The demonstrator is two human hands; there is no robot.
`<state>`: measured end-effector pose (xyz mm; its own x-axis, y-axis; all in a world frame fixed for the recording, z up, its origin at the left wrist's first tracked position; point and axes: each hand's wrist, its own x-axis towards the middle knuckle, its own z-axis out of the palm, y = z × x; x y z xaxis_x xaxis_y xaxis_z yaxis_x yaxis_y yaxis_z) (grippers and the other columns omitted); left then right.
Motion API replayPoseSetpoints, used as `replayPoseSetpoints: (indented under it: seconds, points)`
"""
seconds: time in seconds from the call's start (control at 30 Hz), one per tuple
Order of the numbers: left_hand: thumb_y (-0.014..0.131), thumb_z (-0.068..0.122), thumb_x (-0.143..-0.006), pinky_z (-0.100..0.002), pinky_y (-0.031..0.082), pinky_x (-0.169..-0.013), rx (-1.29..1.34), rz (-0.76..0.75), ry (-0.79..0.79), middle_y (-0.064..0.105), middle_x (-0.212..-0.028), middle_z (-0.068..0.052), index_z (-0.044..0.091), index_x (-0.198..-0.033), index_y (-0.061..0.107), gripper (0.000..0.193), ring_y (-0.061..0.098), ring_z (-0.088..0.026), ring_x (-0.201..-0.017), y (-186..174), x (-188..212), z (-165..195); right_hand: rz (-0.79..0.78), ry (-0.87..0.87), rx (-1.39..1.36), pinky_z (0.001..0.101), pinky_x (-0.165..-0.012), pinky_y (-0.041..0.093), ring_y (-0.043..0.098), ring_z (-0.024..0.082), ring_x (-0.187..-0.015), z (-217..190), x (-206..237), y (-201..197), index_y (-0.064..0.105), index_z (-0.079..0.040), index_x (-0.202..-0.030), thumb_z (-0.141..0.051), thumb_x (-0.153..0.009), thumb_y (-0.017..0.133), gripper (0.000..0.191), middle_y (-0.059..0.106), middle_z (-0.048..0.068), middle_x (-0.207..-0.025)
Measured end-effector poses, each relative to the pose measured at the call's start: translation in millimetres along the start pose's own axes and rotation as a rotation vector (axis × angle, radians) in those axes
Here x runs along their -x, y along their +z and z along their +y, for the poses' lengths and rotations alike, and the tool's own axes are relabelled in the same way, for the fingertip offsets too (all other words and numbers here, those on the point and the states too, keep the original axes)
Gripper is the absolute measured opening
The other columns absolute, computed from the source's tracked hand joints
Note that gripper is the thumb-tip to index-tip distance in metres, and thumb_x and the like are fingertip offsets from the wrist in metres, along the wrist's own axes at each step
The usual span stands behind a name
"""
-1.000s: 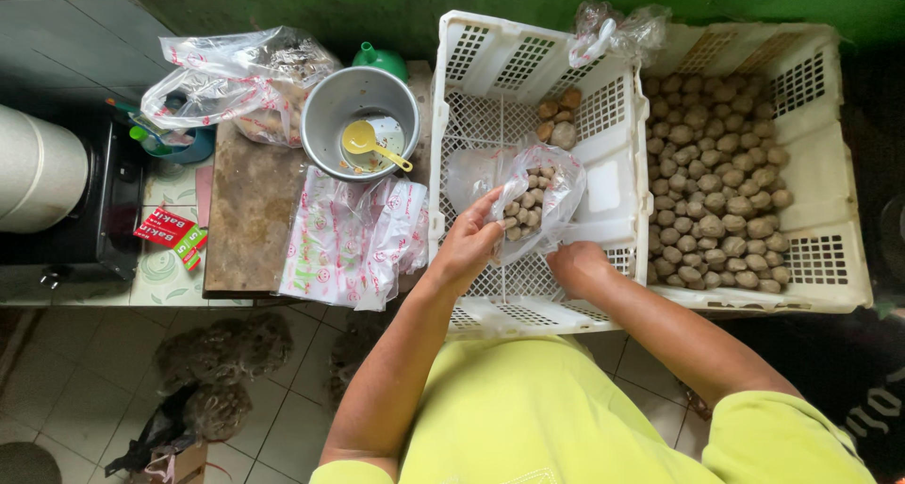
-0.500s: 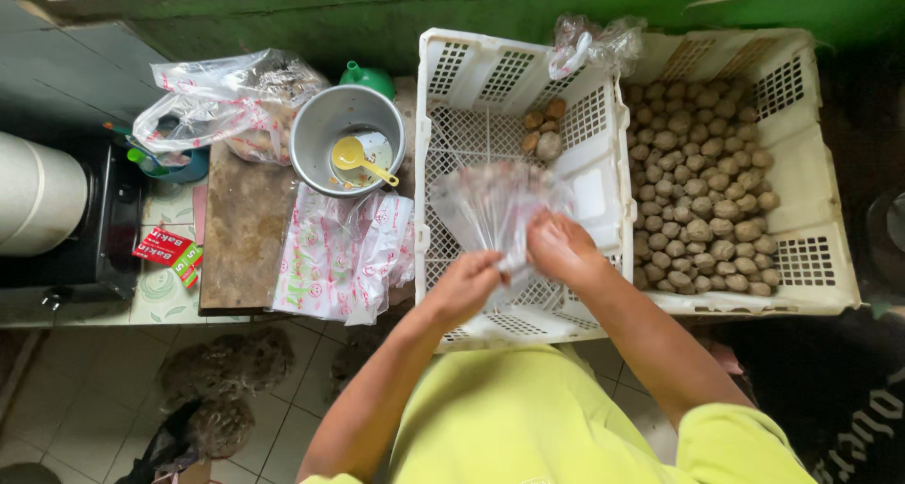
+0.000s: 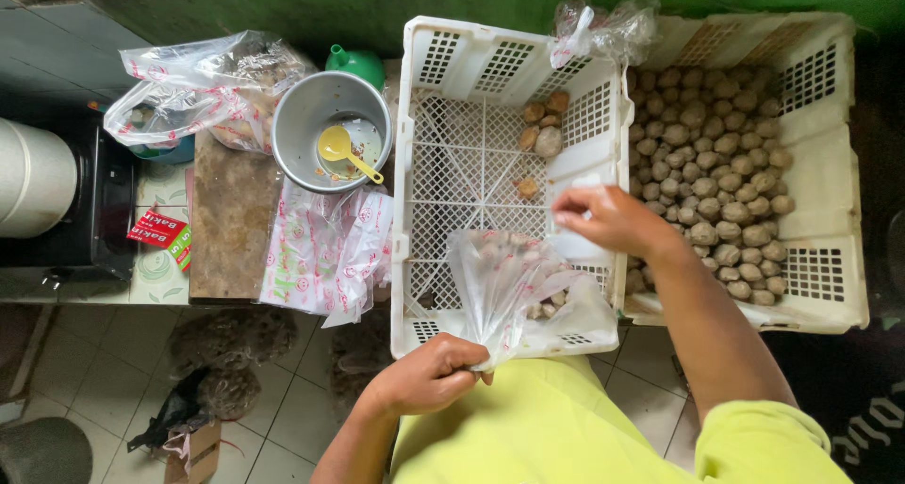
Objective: The person picks small round nuts from a white plastic crate and places them into a clear plastic bag. They continue filling the bag and then tie it closed.
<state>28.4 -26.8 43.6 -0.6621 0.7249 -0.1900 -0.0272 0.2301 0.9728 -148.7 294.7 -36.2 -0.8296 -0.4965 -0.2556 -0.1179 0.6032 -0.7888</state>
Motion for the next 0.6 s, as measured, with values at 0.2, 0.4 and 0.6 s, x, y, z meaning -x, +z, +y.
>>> replayPoseSetpoints:
  seconds: [0.2, 0.4, 0.6]
  points:
    - [0.049, 0.0, -0.088, -0.027, 0.035, -0.059, 0.411, 0.1, -0.134, 0.053, -0.077, 0.001, -0.003, -0.096, 0.069, 0.021, 0.042, -0.007, -0.068, -3, 6, -36, 0.406, 0.184, 0.55, 0.0549, -0.102, 0.043, 0.051, 0.049, -0.121, 28, -137, 33, 0.054, -0.001, -0.139, -0.039, -0.083, 0.079, 0.072, 0.053, 0.034, -0.133]
    - [0.047, -0.001, -0.087, -0.026, 0.035, -0.061, 0.427, 0.097, -0.13, 0.052, -0.08, 0.004, -0.001, -0.102, 0.07, 0.028, 0.042, -0.005, -0.07, 0, 10, -51, 0.113, 0.143, 0.549, 0.0546, -0.097, 0.048, 0.056, 0.042, -0.121, -27, -103, 78, 0.06, -0.003, -0.13, -0.04, -0.092, 0.069, 0.053, 0.062, 0.023, -0.129]
    - [0.056, 0.009, -0.104, -0.023, 0.034, -0.062, 0.548, 0.046, -0.154, 0.052, -0.084, 0.006, -0.002, -0.115, 0.067, 0.019, 0.041, -0.003, -0.073, 0, 3, -49, -0.362, -0.199, 0.3, 0.0481, -0.096, 0.052, 0.066, 0.037, -0.113, -57, -32, 72, 0.067, -0.008, -0.122, -0.032, -0.088, 0.07, 0.042, 0.07, 0.014, -0.12]
